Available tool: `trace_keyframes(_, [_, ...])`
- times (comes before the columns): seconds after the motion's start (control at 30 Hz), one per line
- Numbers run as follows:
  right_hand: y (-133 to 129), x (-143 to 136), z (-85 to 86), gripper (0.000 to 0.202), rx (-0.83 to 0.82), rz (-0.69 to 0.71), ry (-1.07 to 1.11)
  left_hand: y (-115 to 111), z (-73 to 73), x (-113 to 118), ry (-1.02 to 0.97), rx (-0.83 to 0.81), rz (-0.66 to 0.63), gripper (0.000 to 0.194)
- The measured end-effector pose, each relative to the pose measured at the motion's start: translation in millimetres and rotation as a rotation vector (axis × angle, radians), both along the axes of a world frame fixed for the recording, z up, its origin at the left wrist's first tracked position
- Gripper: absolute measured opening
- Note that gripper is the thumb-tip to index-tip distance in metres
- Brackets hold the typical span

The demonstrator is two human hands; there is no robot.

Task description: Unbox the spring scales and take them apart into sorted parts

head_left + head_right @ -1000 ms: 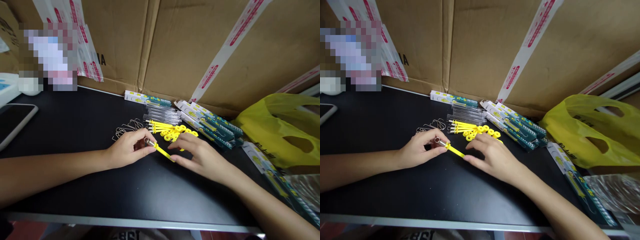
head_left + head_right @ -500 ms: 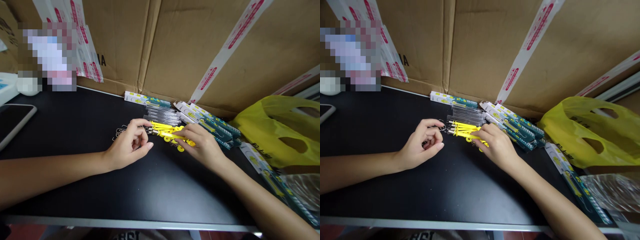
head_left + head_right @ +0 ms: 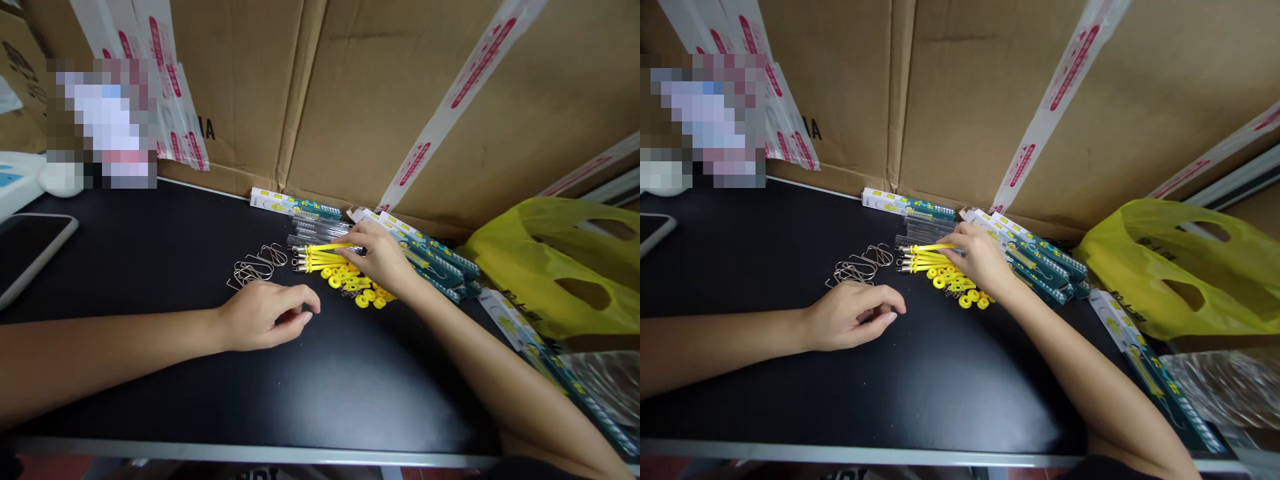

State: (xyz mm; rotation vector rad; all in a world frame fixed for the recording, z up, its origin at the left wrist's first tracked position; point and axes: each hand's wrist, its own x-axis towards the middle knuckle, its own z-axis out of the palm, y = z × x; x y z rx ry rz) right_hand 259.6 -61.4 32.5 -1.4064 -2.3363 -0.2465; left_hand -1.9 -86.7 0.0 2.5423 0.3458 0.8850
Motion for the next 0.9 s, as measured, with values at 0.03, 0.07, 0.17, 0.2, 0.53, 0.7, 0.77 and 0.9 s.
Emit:
trace_keyframes(0.03, [1,2,-1.9,0.018,0.007,-0.014,-0.022,0,-0.2,0,0.003,0.006,0.002,0.011])
trace_keyframes(0.07, [1,3,-3.7,0.018,0.013,-0.027,-0.042,0,-0.3,1,0.007,0.014,0.003,0.011])
trace_keyframes(0.17, [2,5,-7.7,0.019,0.009,-0.060,-0.088,1,-0.2,1,0.026,0.040,0.004,0.011])
trace_keyframes(0.2, [2,5,-8.4,0.019,0.000,-0.068,-0.096,1,0.0,1,0.030,0.043,0.006,0.011])
trace_keyframes(0.53, [-7,-3,11.5,0.015,0.088,-0.049,0.007,-3,-0.8,5,0.116,0.231,-0.120,0.016])
trace_keyframes(0.7, [7,-24,36.7,0.016,0.154,-0.053,-0.049,-3,-2.1,5,0.116,0.262,-0.118,0.019])
trace_keyframes(0.77, [24,-30,44.7,0.019,0.133,-0.098,-0.167,-3,-2.3,5,0.123,0.255,-0.115,0.020])
trace_keyframes(0.9, [66,-32,51.1,0.021,0.026,-0.142,-0.283,-2,-2.1,4,0.138,0.235,-0.118,0.020])
